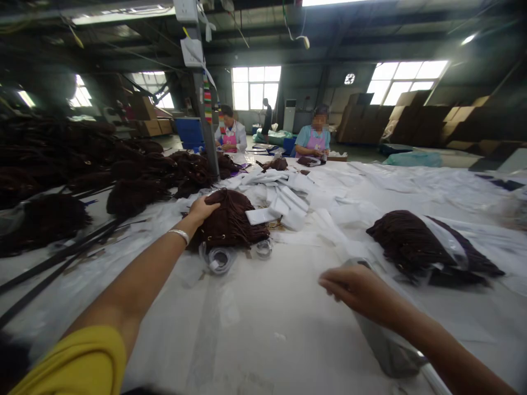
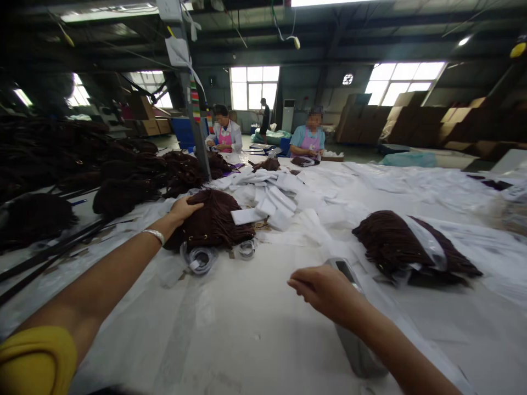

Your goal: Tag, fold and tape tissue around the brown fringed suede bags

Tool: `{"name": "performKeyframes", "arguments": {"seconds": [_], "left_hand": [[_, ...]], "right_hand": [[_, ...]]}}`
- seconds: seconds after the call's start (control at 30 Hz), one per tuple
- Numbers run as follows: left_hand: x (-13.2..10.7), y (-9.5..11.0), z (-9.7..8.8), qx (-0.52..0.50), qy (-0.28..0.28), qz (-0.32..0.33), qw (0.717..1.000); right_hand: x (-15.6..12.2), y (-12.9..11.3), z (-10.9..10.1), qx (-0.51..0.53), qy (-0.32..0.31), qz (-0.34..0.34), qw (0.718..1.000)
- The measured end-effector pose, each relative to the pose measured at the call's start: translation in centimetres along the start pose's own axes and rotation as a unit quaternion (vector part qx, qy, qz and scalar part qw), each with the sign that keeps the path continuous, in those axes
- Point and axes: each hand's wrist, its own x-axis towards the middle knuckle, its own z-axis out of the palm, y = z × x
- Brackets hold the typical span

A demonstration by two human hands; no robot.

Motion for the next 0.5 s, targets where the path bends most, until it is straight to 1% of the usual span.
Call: {"name": "performKeyframes", "arguments": {"seconds": [0.07, 0.1, 0.13, 0.2, 0.27, 0.33, 0.37, 0.4, 0.43, 0.5], "left_hand": [[1.1, 1.9, -0.2, -0.015, 0.007, 0.021, 1.0], [1.6, 3.2, -0.7, -0.024, 0.013, 0.037, 0.999], [2.1, 4.8, -1.4, -0.032, 0.015, 0.064, 0.997], [2.5, 8.3, -3.7, -0.042, 0.005, 0.137, 0.99], [2.4, 12.1, -6.7, -0.025, -0.043, 0.268, 0.962], [1.6, 15.9, -9.7, 0.024, -0.108, 0.362, 0.925], [1.0, 17.7, -10.9, 0.055, -0.148, 0.395, 0.905], [0.3, 19.4, -11.9, 0.085, -0.175, 0.416, 0.888], [-0.5, 21.0, -12.6, 0.116, -0.198, 0.428, 0.874], [-2.1, 23.8, -12.9, 0.167, -0.246, 0.439, 0.848]], "right_hand": [[2.0, -0.6, 0.5, -0.003, 0.023, -0.037, 0.999], [2.8, -0.8, 0.6, 0.0, 0.045, -0.052, 0.998], [3.6, -1.1, 0.6, 0.009, 0.07, -0.065, 0.995], [4.7, -1.8, 0.3, 0.033, 0.123, -0.093, 0.988], [5.5, -3.1, -0.7, 0.049, 0.188, -0.118, 0.974], [6.0, -4.6, -2.0, 0.057, 0.266, -0.14, 0.952], [6.3, -5.4, -2.7, 0.068, 0.3, -0.145, 0.94], [6.5, -6.1, -3.3, 0.089, 0.323, -0.144, 0.931], [6.7, -6.8, -3.7, 0.122, 0.332, -0.139, 0.925], [6.9, -8.1, -3.8, 0.221, 0.311, -0.118, 0.917]]}}
